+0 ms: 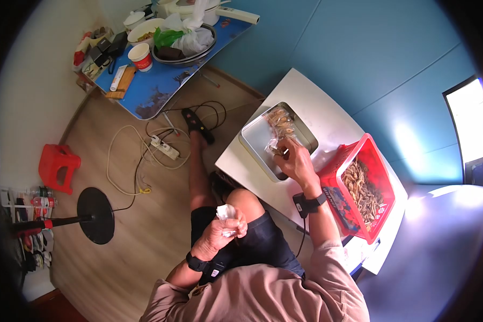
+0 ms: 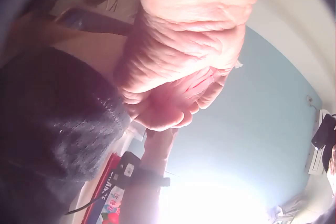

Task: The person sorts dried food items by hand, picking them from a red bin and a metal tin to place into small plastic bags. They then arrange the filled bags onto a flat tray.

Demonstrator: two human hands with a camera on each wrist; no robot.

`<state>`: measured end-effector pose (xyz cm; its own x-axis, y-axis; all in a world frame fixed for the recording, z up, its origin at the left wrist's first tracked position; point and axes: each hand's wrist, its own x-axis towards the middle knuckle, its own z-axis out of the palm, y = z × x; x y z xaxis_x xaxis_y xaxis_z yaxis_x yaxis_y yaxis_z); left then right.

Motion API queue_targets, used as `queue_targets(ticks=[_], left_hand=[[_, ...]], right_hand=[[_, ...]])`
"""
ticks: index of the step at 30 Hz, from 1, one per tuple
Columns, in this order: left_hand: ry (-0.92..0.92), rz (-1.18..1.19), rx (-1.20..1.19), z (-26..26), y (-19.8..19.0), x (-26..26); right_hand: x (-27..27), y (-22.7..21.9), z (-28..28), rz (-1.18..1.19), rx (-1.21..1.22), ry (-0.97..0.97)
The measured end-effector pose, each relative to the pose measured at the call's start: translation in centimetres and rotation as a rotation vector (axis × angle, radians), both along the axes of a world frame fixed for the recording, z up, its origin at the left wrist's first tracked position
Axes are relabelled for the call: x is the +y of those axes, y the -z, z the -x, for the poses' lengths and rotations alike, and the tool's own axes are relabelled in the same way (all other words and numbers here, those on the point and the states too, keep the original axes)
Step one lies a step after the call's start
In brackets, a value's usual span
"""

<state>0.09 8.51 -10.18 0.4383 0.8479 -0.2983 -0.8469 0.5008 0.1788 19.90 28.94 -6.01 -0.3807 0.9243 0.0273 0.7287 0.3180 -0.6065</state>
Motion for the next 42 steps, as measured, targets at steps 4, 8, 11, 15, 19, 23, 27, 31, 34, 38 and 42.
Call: queue_targets(ticks=[4, 8, 11, 15, 19, 23, 27, 31, 34, 38, 42], left_hand=[[-0.159, -0.012, 0.222, 0.2, -1.6, 0.4], [-0.276, -0.076, 0.522, 0.1, -4.7, 0.7], [-0.297, -0.134, 0.695, 0.0, -6.6, -0.1], [-0.293, -0.171, 0.916, -0.8, -8.9, -2.1], [-0.214, -0.258, 1.229, -1.2, -9.5, -4.6], [-0.226, -0.272, 1.424, -1.9, -8.7, -6.4], [-0.239, -0.322, 1.511, -2.2, -8.2, -7.4], [-0.21, -0.259, 1.478, -2.7, -7.7, -7.8], [-0.194, -0.245, 1.429, -3.2, -8.4, -8.0], [-0.143, -0.196, 1.319, -3.7, -9.1, -8.1], [-0.157, -0.216, 1.241, -4.4, -8.5, -8.0]], right_hand=[[-3.9, -2.4, 0.2, 0.19, 0.427, 0.022], [-8.6, -4.3, 1.0, 0.097, 0.532, -0.192], [-11.8, -5.1, 1.5, 0.029, 0.488, -0.319], [-14.8, -5.6, 1.2, -0.064, 0.397, -0.41], [-17.0, -5.4, 0.6, -0.14, 0.308, -0.495], [-18.7, -5.3, 0.2, -0.106, 0.198, -0.542], [-20.4, -5.5, -0.1, -0.084, 0.273, -0.445], [-21.5, -5.5, -0.6, -0.32, 0.264, -0.349], [-22.1, -5.7, -0.8, -0.41, 0.277, -0.284], [-22.9, -5.3, -1.5, -0.312, 0.369, -0.264], [-23.5, -4.3, -1.2, 0.476, 0.607, -0.073]])
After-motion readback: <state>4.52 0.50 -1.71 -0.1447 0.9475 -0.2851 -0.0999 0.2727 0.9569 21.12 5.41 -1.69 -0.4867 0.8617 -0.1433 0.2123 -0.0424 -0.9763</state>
